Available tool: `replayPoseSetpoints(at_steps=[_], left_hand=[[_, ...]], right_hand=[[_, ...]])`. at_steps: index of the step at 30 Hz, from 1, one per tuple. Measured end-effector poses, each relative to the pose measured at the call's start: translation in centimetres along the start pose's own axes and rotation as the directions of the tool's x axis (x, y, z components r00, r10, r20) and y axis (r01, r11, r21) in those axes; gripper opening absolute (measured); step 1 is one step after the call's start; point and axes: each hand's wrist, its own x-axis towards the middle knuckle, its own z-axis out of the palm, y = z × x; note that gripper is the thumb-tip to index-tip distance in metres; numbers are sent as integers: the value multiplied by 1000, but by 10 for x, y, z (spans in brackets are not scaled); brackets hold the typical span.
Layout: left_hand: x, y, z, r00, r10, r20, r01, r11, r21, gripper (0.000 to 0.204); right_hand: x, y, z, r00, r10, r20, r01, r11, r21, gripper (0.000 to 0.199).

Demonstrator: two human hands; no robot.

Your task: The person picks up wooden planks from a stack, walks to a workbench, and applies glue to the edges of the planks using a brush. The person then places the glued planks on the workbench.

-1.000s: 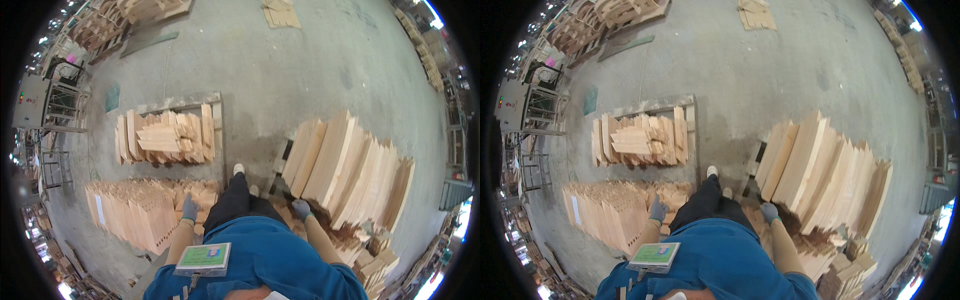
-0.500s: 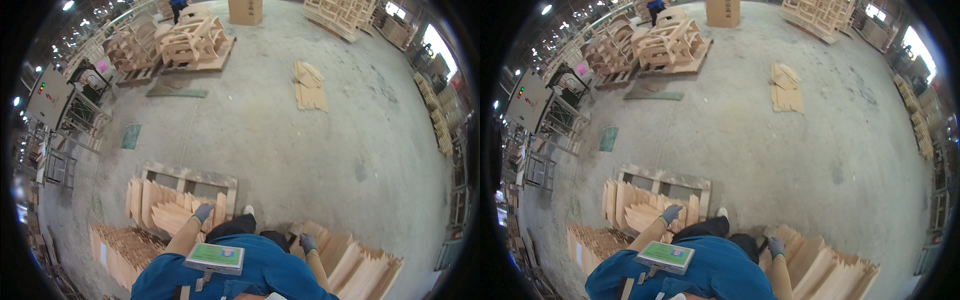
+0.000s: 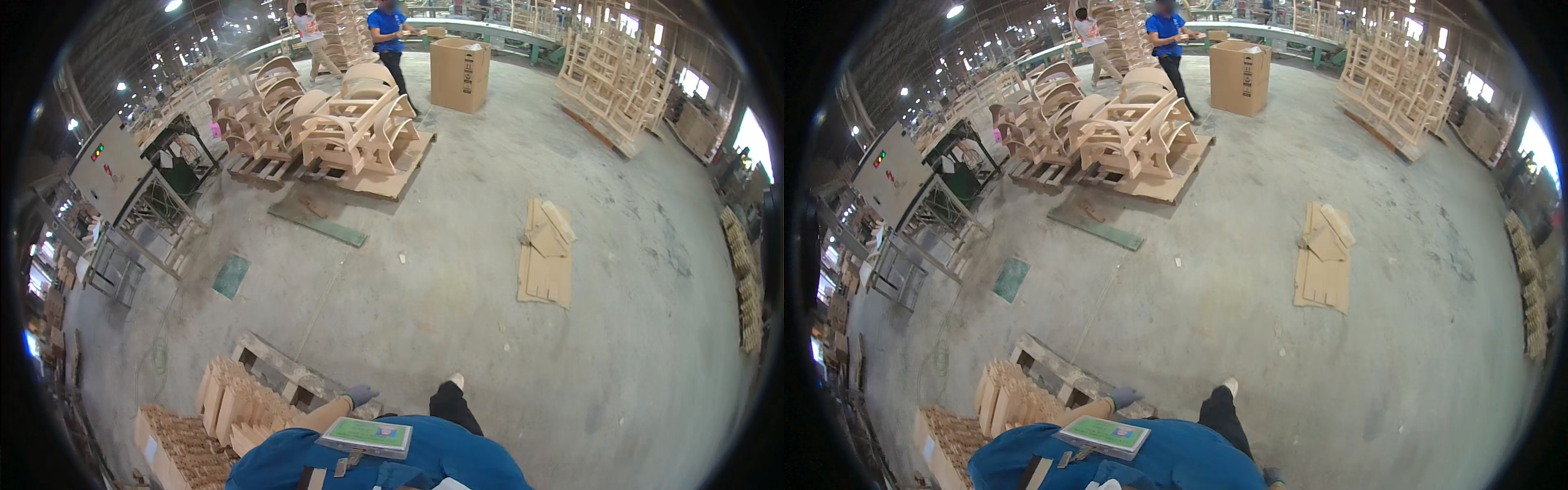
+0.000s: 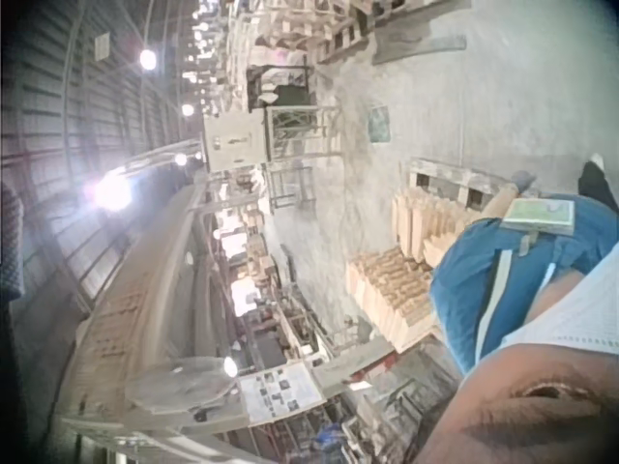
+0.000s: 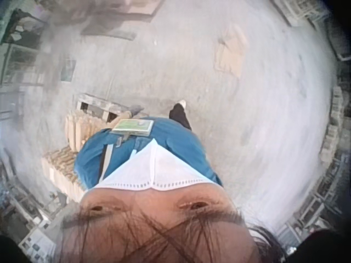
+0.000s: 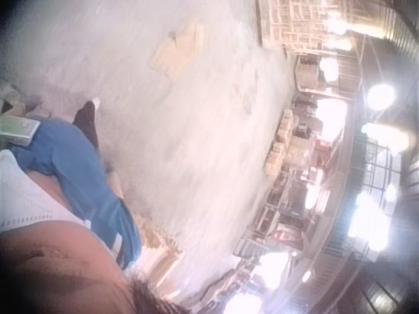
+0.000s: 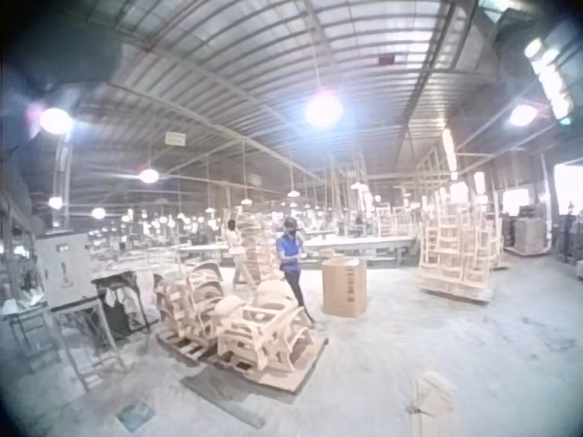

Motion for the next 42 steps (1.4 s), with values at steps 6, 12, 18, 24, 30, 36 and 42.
replayPoseSetpoints(at_steps=[6,12,18,24,30,36,42], left_hand=[[67,-24,-92,995,-83,-63,84,996,7,30],[179,-48,-218,949,-104,-299,99,995,-33,30],[298,-106,-368,999,-13,42,10,997,72,32],[427,-188,-560,912,-394,-114,347,890,-295,64],[575,-187,-740,864,-409,-294,245,851,-465,66],[686,-177,-814,885,-405,-228,254,833,-492,67],[744,-227,-906,904,-428,-14,391,837,-383,67]], right_hand=[[119,123,-222,989,54,138,-14,960,-280,38],[315,151,-464,773,269,-574,151,802,578,24],[471,58,-586,592,-329,-735,357,926,-127,14],[500,76,-653,939,162,-303,99,715,692,20],[513,180,-729,965,169,199,-144,980,-138,30],[646,251,-854,968,107,-227,-173,938,-300,30],[857,239,-1132,933,-144,-330,66,969,-237,11]])
